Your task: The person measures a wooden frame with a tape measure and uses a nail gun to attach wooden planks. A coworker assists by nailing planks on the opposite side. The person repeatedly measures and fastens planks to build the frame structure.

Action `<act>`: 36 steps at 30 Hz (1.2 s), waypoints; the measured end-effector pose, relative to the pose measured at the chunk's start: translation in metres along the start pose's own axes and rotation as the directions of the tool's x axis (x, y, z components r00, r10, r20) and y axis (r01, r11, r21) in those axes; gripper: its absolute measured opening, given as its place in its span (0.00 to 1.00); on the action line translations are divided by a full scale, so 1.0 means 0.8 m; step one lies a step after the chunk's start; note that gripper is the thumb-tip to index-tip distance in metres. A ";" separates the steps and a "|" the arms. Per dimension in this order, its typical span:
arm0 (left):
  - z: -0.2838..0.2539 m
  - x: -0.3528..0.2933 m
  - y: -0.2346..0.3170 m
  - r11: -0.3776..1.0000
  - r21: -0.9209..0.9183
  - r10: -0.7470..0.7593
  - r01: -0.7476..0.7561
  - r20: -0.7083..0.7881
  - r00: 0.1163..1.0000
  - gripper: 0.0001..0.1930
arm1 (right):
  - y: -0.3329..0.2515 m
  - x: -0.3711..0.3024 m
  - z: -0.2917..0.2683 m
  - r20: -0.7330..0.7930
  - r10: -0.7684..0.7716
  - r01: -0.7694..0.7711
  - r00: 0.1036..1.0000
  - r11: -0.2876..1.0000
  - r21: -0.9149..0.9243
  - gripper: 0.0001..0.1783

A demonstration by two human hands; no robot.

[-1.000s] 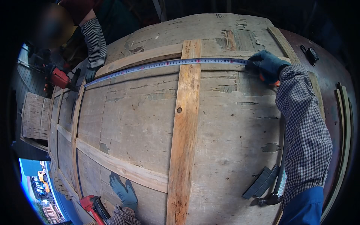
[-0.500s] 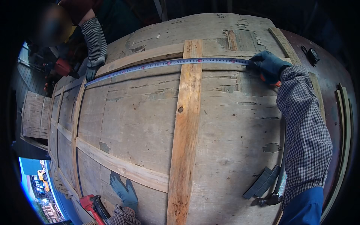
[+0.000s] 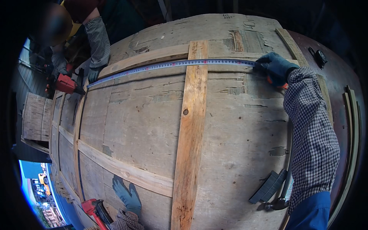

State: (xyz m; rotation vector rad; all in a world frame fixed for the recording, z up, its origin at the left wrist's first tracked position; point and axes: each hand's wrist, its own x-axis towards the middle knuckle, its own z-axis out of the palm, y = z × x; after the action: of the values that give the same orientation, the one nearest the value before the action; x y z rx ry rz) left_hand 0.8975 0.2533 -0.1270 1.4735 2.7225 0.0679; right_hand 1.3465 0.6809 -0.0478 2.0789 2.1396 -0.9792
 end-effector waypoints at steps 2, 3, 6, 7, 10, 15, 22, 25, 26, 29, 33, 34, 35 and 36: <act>0.000 0.001 0.001 1.000 -0.001 0.009 -0.009 -0.002 1.000 0.34 | 0.011 0.007 0.000 -0.022 -0.031 0.030 0.999 0.999 -0.020 0.18; 0.000 0.001 0.001 1.000 0.000 0.015 -0.015 -0.006 1.000 0.34 | 0.011 0.008 0.001 -0.030 -0.048 0.047 0.998 0.998 -0.029 0.19; 0.000 0.000 -0.001 1.000 0.005 0.023 -0.023 -0.012 1.000 0.34 | 0.005 0.005 0.003 -0.041 0.010 -0.010 0.999 1.000 -0.003 0.15; 0.000 -0.001 -0.002 1.000 0.008 0.022 -0.022 -0.014 1.000 0.34 | 0.004 0.005 0.003 -0.034 -0.003 0.003 0.999 1.000 -0.006 0.14; 0.000 -0.001 -0.001 1.000 0.002 0.015 -0.015 -0.010 1.000 0.34 | 0.007 0.007 0.002 -0.016 -0.036 0.036 0.999 0.999 -0.016 0.15; 0.001 0.000 -0.001 1.000 0.010 0.026 -0.026 -0.022 0.999 0.34 | 0.020 0.016 0.006 -0.058 -0.072 0.068 0.996 0.996 -0.065 0.16; 0.002 -0.001 -0.001 1.000 0.011 0.010 -0.010 -0.014 1.000 0.33 | 0.020 0.018 0.004 -0.006 -0.066 0.066 0.998 0.998 -0.008 0.15; 0.003 -0.002 -0.003 0.999 0.022 0.029 -0.028 -0.023 0.999 0.33 | 0.026 0.023 0.005 -0.015 -0.073 0.073 0.997 0.997 -0.022 0.15; 0.003 -0.002 -0.003 0.999 0.021 0.025 -0.025 -0.020 0.999 0.33 | 0.027 0.025 0.005 -0.009 -0.081 0.081 0.997 0.996 -0.030 0.15; 0.003 -0.001 -0.001 1.000 0.016 0.014 -0.013 -0.010 1.000 0.33 | 0.027 0.022 0.004 -0.019 -0.064 0.063 0.998 0.998 -0.028 0.16; 0.001 -0.001 0.000 1.000 0.018 -0.005 0.005 0.004 1.000 0.33 | 0.013 0.014 0.003 0.001 0.010 -0.009 1.000 1.000 -0.028 0.16; 0.000 -0.001 0.001 1.000 0.018 -0.004 0.004 0.005 1.000 0.33 | 0.012 0.013 0.004 -0.013 0.015 -0.016 1.000 0.999 -0.036 0.16; -0.001 -0.001 0.001 1.000 0.018 -0.004 0.004 0.005 1.000 0.33 | 0.011 0.012 0.005 -0.026 0.021 -0.022 0.999 0.999 -0.045 0.17; -0.002 -0.001 0.003 1.000 0.018 -0.004 0.004 0.006 1.000 0.33 | 0.010 0.011 0.005 -0.040 0.027 -0.029 0.999 0.998 -0.053 0.17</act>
State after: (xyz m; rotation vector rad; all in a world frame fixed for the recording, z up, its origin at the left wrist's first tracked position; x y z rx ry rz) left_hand 0.8996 0.2538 -0.1250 1.4707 2.7287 0.0385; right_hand 1.3508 0.6866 -0.0581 2.1150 2.1241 -0.8752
